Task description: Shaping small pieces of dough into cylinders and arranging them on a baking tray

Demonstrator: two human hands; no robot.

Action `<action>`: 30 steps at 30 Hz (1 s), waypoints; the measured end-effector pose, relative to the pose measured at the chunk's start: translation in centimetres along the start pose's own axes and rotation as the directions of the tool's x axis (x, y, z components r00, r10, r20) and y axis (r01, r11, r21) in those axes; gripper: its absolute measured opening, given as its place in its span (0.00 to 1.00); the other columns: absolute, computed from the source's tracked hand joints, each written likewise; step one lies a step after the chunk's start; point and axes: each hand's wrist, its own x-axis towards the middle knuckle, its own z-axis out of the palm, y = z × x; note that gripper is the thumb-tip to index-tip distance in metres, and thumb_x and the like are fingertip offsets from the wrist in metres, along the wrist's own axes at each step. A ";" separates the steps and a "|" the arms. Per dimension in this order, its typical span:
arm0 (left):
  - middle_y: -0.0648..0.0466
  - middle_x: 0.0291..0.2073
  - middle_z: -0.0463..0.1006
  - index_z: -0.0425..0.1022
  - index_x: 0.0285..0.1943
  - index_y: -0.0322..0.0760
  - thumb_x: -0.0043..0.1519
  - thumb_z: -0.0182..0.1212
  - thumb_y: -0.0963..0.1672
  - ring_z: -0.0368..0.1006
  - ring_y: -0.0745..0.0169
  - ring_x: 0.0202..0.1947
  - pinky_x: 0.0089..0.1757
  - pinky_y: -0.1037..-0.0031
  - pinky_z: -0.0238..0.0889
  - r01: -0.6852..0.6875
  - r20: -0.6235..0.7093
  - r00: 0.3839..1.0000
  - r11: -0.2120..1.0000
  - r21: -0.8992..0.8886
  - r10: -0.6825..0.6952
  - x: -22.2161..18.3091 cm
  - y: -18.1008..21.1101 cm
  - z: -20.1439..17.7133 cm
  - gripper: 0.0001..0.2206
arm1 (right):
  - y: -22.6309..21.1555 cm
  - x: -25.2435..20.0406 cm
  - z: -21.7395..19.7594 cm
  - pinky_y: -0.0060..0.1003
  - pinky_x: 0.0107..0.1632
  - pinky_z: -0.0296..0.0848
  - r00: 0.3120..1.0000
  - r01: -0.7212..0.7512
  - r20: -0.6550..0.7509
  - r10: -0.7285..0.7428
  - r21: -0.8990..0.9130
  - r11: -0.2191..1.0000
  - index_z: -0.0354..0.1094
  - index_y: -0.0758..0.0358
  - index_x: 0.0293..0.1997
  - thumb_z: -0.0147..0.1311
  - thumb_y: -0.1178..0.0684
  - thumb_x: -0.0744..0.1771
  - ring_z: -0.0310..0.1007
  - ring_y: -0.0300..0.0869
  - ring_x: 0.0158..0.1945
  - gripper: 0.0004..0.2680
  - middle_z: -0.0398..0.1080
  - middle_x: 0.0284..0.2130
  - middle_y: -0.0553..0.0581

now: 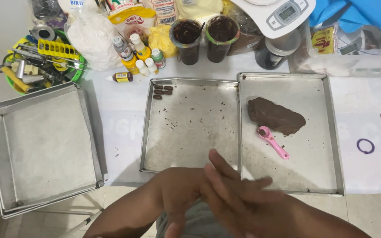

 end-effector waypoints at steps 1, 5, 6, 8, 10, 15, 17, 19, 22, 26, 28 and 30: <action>0.44 0.87 0.36 0.53 0.81 0.46 0.55 0.49 0.68 0.29 0.38 0.84 0.78 0.36 0.27 0.039 0.005 0.999 0.999 -0.030 -0.039 0.2 0.3 0.0 0.48 | 0.0 -0.2 0.6 0.62 0.77 0.33 0.997 -0.004 -0.070 -0.030 -0.442 0.897 0.27 0.67 0.79 0.30 0.38 0.73 0.22 0.63 0.80 0.28 0.23 0.79 0.62; 0.51 0.85 0.31 0.41 0.83 0.41 0.47 0.53 0.69 0.48 0.64 0.52 0.45 0.66 0.45 0.193 0.039 0.981 0.969 -0.152 -0.189 1.7 2.3 0.6 0.57 | 0.3 -1.0 2.1 0.55 0.76 0.44 0.987 -0.035 -0.090 -0.132 -0.927 0.375 0.34 0.71 0.78 0.27 0.46 0.76 0.37 0.62 0.77 0.22 0.38 0.77 0.61; 0.51 0.85 0.31 0.41 0.83 0.41 0.47 0.53 0.69 0.48 0.64 0.52 0.45 0.66 0.45 0.194 0.043 0.981 0.969 -0.153 -0.189 2.0 2.6 0.8 0.57 | 0.4 -1.2 2.5 0.55 0.76 0.47 0.986 -0.033 -0.071 -0.150 -0.969 0.244 0.36 0.73 0.78 0.27 0.47 0.76 0.40 0.63 0.76 0.21 0.43 0.76 0.61; 0.56 0.84 0.28 0.33 0.84 0.37 0.41 0.56 0.69 0.62 0.84 0.27 0.20 0.90 0.58 0.305 0.068 0.952 0.922 -0.239 -0.297 2.3 3.2 1.3 0.65 | 0.6 -1.5 3.1 0.56 0.74 0.51 0.982 -0.020 -0.015 -0.187 -0.999 -0.024 0.40 0.77 0.77 0.27 0.48 0.78 0.44 0.65 0.74 0.20 0.52 0.75 0.63; 0.55 0.62 0.47 0.51 0.55 0.41 0.39 0.61 0.60 0.60 0.80 0.30 0.23 0.87 0.56 0.274 -0.001 0.960 0.944 -0.185 -0.279 0.1 -0.4 2.5 0.40 | -0.6 -0.1 1.0 0.52 0.70 0.60 0.972 0.012 0.006 -0.235 -1.000 0.021 0.52 0.83 0.67 0.31 0.56 0.76 0.49 0.59 0.74 0.15 0.60 0.66 0.70; 0.43 0.67 0.38 0.65 0.55 0.49 0.53 0.52 0.62 0.30 0.52 0.66 0.60 0.59 0.41 0.069 -0.249 0.966 0.997 -0.018 -0.071 0.5 -1.5 1.3 0.28 | 2.0 1.8 -1.1 0.68 0.75 0.52 0.914 0.276 -0.237 -0.331 -0.236 0.932 0.47 0.71 0.71 0.31 0.35 0.73 0.35 0.65 0.80 0.26 0.30 0.69 0.70; 0.36 0.85 0.19 0.63 0.75 0.53 0.64 0.44 0.70 0.10 0.38 0.88 0.84 0.42 0.32 -0.038 -0.352 0.934 0.997 0.074 0.061 1.2 -1.0 0.4 0.38 | 3.7 2.5 -1.6 0.81 0.80 0.41 0.908 0.383 -0.371 -0.193 0.549 0.743 0.36 0.60 0.81 0.30 0.16 0.73 0.22 0.72 0.85 0.37 0.05 0.77 0.65; 0.36 0.84 0.19 0.60 0.77 0.52 0.66 0.40 0.70 0.08 0.37 0.87 0.81 0.38 0.24 0.018 -0.396 0.917 0.989 0.145 0.042 0.7 -0.1 -0.4 0.39 | 3.5 2.9 -2.1 0.77 0.76 0.52 0.921 0.350 -0.383 -0.070 0.733 0.583 0.43 0.67 0.77 0.45 0.19 0.71 0.23 0.65 0.84 0.38 0.02 0.75 0.53; 0.54 0.85 0.27 0.53 0.82 0.58 0.72 0.38 0.67 0.11 0.40 0.87 0.80 0.32 0.15 0.117 -0.482 0.870 0.904 0.411 0.106 -0.7 -0.1 -1.7 0.34 | 4.6 1.3 -2.5 0.74 0.70 0.64 0.905 0.337 -0.415 0.089 0.830 0.444 0.31 0.57 0.74 0.60 0.33 0.69 0.24 0.65 0.82 0.36 0.02 0.75 0.48; 0.44 0.83 0.33 0.62 0.75 0.40 0.72 0.51 0.62 0.39 0.33 0.82 0.74 0.40 0.43 0.208 -0.755 0.653 0.945 0.251 0.057 -2.7 -0.4 -3.0 0.32 | 8.7 -4.1 -1.8 0.49 0.50 0.87 0.720 0.020 -0.445 0.532 0.780 0.625 0.40 0.54 0.78 0.50 0.56 0.67 0.70 0.56 0.63 0.28 0.62 0.67 0.64; 0.45 0.77 0.49 0.67 0.71 0.40 0.71 0.53 0.54 0.52 0.41 0.77 0.69 0.51 0.56 0.284 -0.818 0.574 0.927 0.243 0.038 -2.4 -0.7 -3.0 0.23 | 6.1 -3.2 -3.6 0.41 0.50 0.78 0.450 -0.393 -0.290 0.845 0.785 0.479 0.59 0.57 0.61 0.55 0.51 0.66 0.72 0.48 0.54 0.17 0.71 0.57 0.55; 0.46 0.72 0.64 0.71 0.66 0.40 0.71 0.55 0.46 0.65 0.50 0.71 0.64 0.63 0.69 0.356 -0.867 0.498 0.905 0.234 0.028 -2.1 -1.6 -3.2 0.16 | 5.9 -3.7 -3.5 0.33 0.50 0.69 0.044 -0.687 -0.183 0.982 0.708 0.163 0.78 0.58 0.45 0.61 0.45 0.65 0.74 0.38 0.44 0.10 0.80 0.47 0.44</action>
